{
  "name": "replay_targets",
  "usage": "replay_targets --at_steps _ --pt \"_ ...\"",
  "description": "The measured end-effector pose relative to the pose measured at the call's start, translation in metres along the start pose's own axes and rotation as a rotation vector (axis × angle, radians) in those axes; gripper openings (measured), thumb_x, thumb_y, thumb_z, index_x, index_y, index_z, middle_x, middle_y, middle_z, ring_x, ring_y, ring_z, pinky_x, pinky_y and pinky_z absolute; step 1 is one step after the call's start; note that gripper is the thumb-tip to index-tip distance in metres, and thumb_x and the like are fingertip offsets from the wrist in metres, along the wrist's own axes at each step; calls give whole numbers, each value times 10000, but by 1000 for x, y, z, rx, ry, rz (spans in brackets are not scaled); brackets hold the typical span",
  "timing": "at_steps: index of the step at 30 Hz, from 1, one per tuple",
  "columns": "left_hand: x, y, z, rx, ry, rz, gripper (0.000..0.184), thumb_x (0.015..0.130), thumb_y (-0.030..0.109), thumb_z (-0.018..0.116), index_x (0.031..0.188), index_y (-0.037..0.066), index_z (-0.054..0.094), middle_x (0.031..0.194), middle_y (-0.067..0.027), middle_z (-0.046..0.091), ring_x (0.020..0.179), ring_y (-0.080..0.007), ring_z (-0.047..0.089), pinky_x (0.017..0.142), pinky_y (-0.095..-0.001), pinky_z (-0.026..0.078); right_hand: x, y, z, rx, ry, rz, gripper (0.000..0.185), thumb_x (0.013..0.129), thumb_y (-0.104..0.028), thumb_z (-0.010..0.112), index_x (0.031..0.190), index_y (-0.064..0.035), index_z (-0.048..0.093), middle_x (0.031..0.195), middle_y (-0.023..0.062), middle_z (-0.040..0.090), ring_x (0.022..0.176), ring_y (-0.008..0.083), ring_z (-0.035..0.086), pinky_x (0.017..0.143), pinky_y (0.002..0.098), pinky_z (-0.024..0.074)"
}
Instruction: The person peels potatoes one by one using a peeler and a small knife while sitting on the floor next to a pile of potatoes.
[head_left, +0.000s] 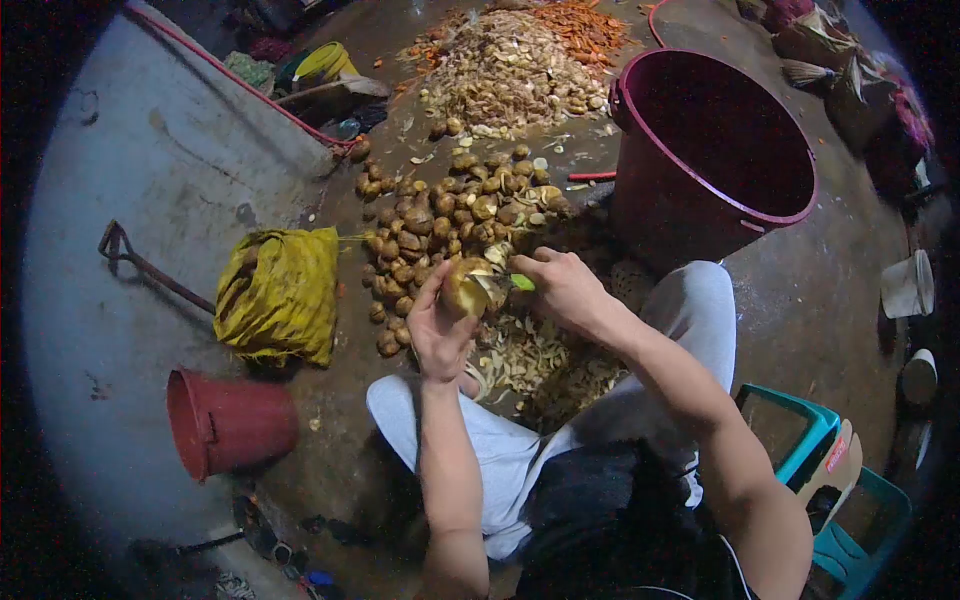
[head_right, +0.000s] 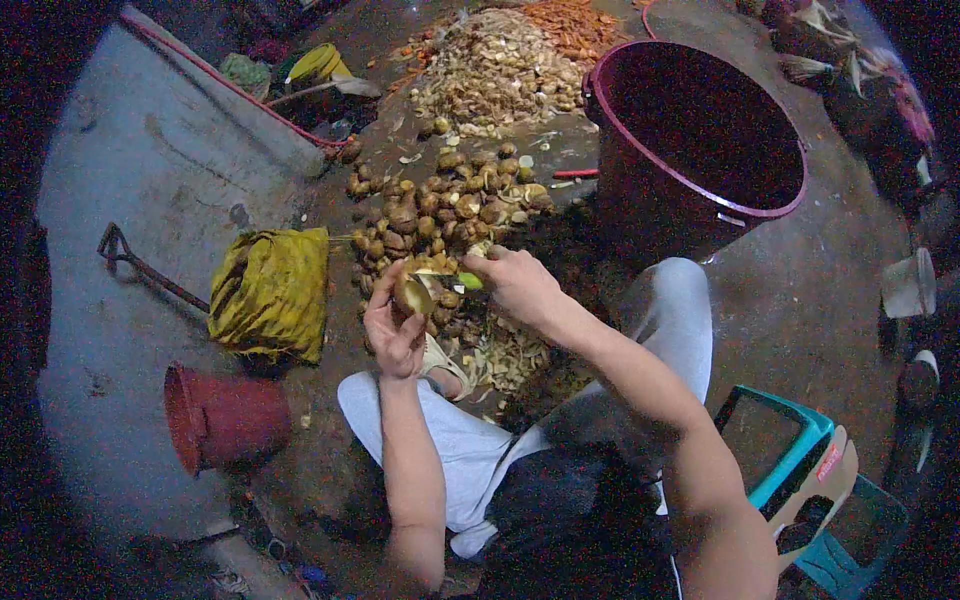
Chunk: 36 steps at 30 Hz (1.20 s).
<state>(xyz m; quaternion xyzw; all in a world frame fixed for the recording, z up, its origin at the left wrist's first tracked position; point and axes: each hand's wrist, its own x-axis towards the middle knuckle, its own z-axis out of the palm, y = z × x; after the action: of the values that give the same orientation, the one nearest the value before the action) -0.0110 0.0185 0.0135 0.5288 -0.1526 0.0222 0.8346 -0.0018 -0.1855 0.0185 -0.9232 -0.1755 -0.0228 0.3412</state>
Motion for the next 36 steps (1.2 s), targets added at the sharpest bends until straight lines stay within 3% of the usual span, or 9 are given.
replay_targets --at_steps 2,8,10,13,16,19,21,25,36 --pt "-1 1 -5 -82 -66 -38 705 723 15 742 1330 -81 397 1243 -160 545 1121 -229 559 987 -345 432 -1 -1 -1 -1 -19 0 414 746 -72 584 1151 -154 563 980 179 608 824 407 628 705 482 517" --pt "-5 3 -2 -131 -134 -103 718 694 23 767 1311 -76 412 1224 -153 559 1124 -227 560 990 -338 434 0 20 13 68 -5 -79 447 686 -6 581 1120 -116 601 886 217 626 838 413 631 734 479 525" --pt "-5 2 -1 -183 -142 -181 734 673 37 779 1304 -72 419 1243 -156 547 1147 -254 550 1013 -356 418 19 44 31 46 -220 119 402 710 -47 661 1109 -20 624 840 250 632 806 418 613 729 451 509" --pt "-13 -13 0 -500 98 -81 763 719 117 776 1356 -27 382 1321 -141 482 1248 -296 459 1065 -403 362 6 35 19 123 -118 32 462 688 -38 666 1148 -16 616 814 268 627 805 421 617 732 439 512" --pt "-7 -5 -4 -405 28 -172 788 730 146 779 1378 -8 357 1343 -131 458 1266 -284 436 1062 -404 365 4 28 12 93 -84 90 394 682 -16 644 1075 2 611 831 267 621 818 431 604 712 453 494" --pt "-4 -1 -1 -332 60 -149 847 686 130 817 1380 -5 351 1286 -120 501 1200 -262 494 1025 -385 407 2 28 15 90 -26 52 337 699 -52 671 1029 -17 610 877 240 628 812 441 602 707 451 499" --pt "-3 1 2 -299 104 -159 855 648 77 832 1362 6 367 1211 -106 540 1108 -233 551 976 -359 452 -1 17 19 82 130 -74 443 688 -28 639 1119 -103 570 907 214 621 769 425 626 679 482 524" --pt "-4 -12 0 -301 127 -132 752 644 34 803 1284 17 408 1184 -104 547 1091 -242 560 947 -357 474 -8 1 22 -39 27 -39 547 700 -112 657 1222 -169 500 926 209 582 716 402 631 607 484 519" --pt "-7 -23 22 -303 230 -117 768 667 109 828 1303 30 404 1183 -93 540 1121 -243 542 952 -381 473 -2 -13 15 -94 72 -2 455 753 -123 608 1198 -150 517 908 214 579 725 385 634 620 484 518"
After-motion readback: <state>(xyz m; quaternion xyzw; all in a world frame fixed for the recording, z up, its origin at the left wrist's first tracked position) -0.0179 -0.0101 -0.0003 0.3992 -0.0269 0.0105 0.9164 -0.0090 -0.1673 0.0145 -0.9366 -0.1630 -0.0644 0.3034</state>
